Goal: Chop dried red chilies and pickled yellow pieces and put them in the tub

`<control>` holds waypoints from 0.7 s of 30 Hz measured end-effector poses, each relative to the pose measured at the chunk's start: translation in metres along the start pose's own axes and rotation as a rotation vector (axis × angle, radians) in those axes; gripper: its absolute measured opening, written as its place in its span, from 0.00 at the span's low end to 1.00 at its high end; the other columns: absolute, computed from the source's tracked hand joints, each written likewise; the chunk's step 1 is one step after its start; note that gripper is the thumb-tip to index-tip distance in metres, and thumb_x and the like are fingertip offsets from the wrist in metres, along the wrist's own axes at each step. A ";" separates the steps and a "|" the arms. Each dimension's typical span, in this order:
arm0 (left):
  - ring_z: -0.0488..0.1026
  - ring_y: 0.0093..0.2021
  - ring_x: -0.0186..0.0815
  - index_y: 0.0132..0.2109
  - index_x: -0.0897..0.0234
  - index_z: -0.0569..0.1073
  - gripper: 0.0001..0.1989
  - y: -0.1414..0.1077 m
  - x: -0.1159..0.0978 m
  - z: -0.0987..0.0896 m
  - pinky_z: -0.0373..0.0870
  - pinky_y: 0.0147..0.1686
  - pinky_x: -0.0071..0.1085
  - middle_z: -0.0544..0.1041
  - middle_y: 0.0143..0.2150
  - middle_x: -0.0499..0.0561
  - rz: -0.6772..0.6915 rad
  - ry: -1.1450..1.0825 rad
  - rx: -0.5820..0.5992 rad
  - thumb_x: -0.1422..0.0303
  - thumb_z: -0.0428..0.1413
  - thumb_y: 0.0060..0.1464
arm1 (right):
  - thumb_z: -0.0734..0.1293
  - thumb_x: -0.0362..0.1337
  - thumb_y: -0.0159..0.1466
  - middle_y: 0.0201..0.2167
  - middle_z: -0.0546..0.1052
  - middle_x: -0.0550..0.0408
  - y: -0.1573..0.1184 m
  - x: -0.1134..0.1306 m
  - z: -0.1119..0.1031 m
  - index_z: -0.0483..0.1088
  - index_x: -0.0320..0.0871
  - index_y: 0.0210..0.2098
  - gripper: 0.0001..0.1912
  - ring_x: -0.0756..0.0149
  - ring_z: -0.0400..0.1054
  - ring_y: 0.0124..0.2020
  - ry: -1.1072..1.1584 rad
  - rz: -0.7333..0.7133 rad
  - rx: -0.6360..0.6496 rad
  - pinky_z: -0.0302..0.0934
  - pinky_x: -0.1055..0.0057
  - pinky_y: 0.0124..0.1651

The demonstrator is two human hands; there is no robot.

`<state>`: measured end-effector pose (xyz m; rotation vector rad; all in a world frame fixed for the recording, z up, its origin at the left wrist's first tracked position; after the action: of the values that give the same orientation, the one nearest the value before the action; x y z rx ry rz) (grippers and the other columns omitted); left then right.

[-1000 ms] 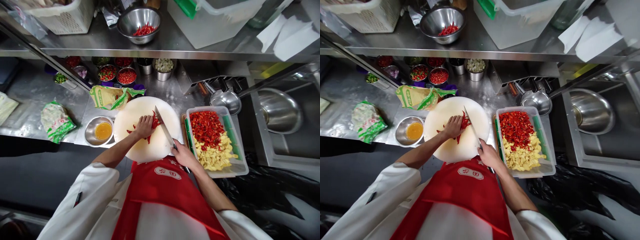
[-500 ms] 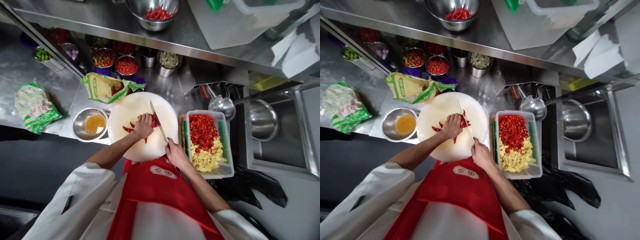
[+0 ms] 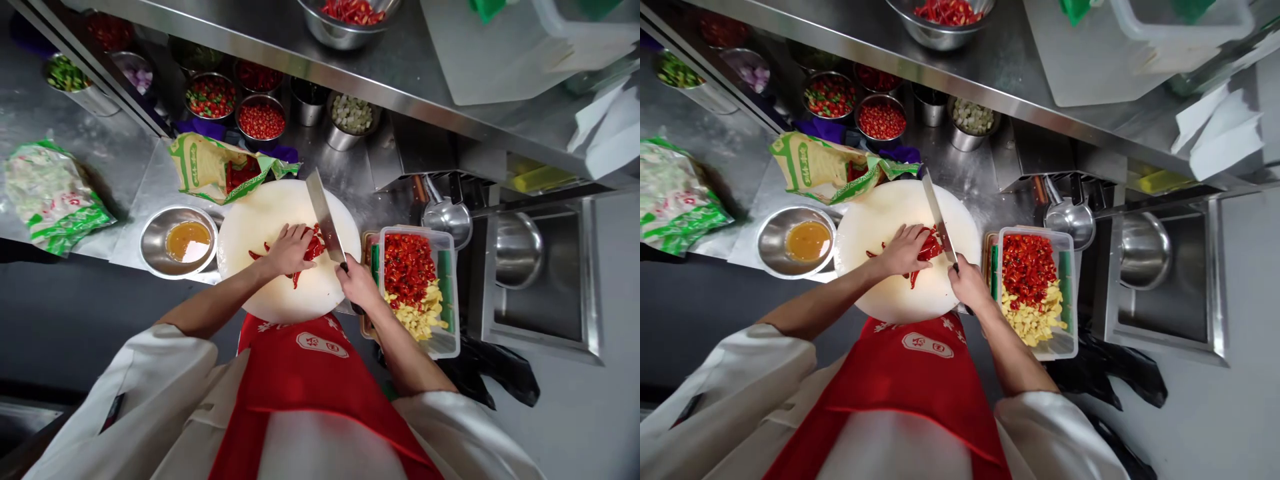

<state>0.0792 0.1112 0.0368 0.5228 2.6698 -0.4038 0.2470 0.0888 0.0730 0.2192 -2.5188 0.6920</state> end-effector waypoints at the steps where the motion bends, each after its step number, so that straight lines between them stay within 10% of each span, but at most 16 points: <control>1: 0.56 0.65 0.52 0.62 0.64 0.66 0.36 0.000 0.001 -0.005 0.45 0.68 0.48 0.61 0.65 0.62 0.077 -0.035 0.003 0.51 0.60 0.50 | 0.56 0.43 0.69 0.33 0.79 0.52 -0.010 -0.001 -0.003 0.68 0.44 0.51 0.17 0.58 0.74 0.35 0.010 0.012 -0.012 0.59 0.71 0.36; 6: 0.58 0.61 0.50 0.48 0.56 0.77 0.16 0.006 0.008 -0.002 0.54 0.63 0.46 0.67 0.58 0.56 0.343 -0.079 0.067 0.55 0.58 0.55 | 0.56 0.41 0.69 0.36 0.80 0.49 -0.029 0.009 0.008 0.68 0.43 0.51 0.16 0.57 0.74 0.37 0.002 0.025 0.038 0.58 0.70 0.37; 15: 0.60 0.57 0.48 0.47 0.57 0.77 0.13 0.011 0.012 0.009 0.59 0.59 0.46 0.69 0.53 0.54 0.286 -0.097 -0.027 0.58 0.56 0.59 | 0.57 0.41 0.70 0.37 0.80 0.49 -0.077 -0.014 -0.006 0.68 0.43 0.48 0.14 0.58 0.74 0.39 -0.014 0.168 0.285 0.57 0.71 0.37; 21: 0.60 0.56 0.47 0.47 0.59 0.76 0.11 0.008 0.010 0.015 0.61 0.59 0.44 0.69 0.53 0.55 0.293 -0.104 -0.092 0.62 0.56 0.59 | 0.57 0.38 0.68 0.38 0.80 0.45 0.000 0.000 0.010 0.69 0.40 0.49 0.15 0.55 0.74 0.41 -0.023 0.093 0.139 0.59 0.69 0.39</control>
<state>0.0791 0.1165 0.0179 0.8259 2.4493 -0.2146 0.2421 0.0832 0.0655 0.1604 -2.5179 0.9083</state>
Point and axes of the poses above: each hand's wrist, its own y-axis towards the middle knuckle, its own z-axis out of the palm, x = y × z, the point moved 7 cm from there along y, towards the middle knuckle
